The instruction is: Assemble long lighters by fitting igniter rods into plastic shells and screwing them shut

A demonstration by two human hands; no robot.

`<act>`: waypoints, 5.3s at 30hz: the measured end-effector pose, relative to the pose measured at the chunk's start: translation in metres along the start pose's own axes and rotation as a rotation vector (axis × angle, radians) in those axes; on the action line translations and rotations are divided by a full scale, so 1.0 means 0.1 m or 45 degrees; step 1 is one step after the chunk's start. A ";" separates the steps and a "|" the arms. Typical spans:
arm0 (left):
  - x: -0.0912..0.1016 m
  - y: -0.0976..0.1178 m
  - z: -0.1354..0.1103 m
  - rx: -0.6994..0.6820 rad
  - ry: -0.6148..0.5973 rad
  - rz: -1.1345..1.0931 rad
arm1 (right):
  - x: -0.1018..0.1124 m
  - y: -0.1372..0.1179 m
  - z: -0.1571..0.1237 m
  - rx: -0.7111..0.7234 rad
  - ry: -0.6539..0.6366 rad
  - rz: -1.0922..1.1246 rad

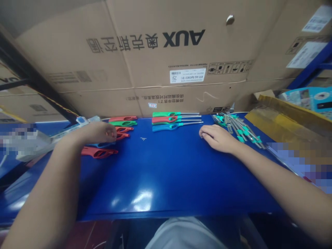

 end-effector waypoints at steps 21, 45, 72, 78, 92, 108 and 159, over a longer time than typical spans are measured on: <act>-0.31 0.26 0.02 -0.065 -0.548 0.103 | -0.04 -0.04 -0.01 0.074 -0.060 0.014; -0.83 1.52 -0.17 -1.007 -0.388 -0.339 | -0.29 -0.93 -0.06 0.537 -0.252 0.030; -1.00 1.55 0.03 -0.937 0.044 -0.477 | 0.12 -0.38 -0.10 -0.017 -0.047 0.061; -1.06 1.54 0.08 -0.968 0.094 -0.522 | 0.07 -0.46 -0.14 0.075 -0.389 0.065; -0.96 1.69 -0.15 -1.180 0.170 -0.215 | 0.02 -0.51 -0.14 0.163 -0.360 0.032; -0.97 1.59 -0.04 -1.124 0.141 -0.188 | -0.08 -0.53 -0.07 0.254 -0.258 -0.011; -0.82 1.52 -0.13 -1.127 -0.001 -0.036 | 0.44 0.74 -0.28 -0.892 0.298 0.390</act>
Point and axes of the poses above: each hand's wrist, its own z-axis towards the middle knuckle, its own x-axis out of the back of the hand, y = z × x, the point moved 4 cm from there along z, towards the middle knuckle, and after that the axes turned 12 degrees about -y, right-handed, at the moved point
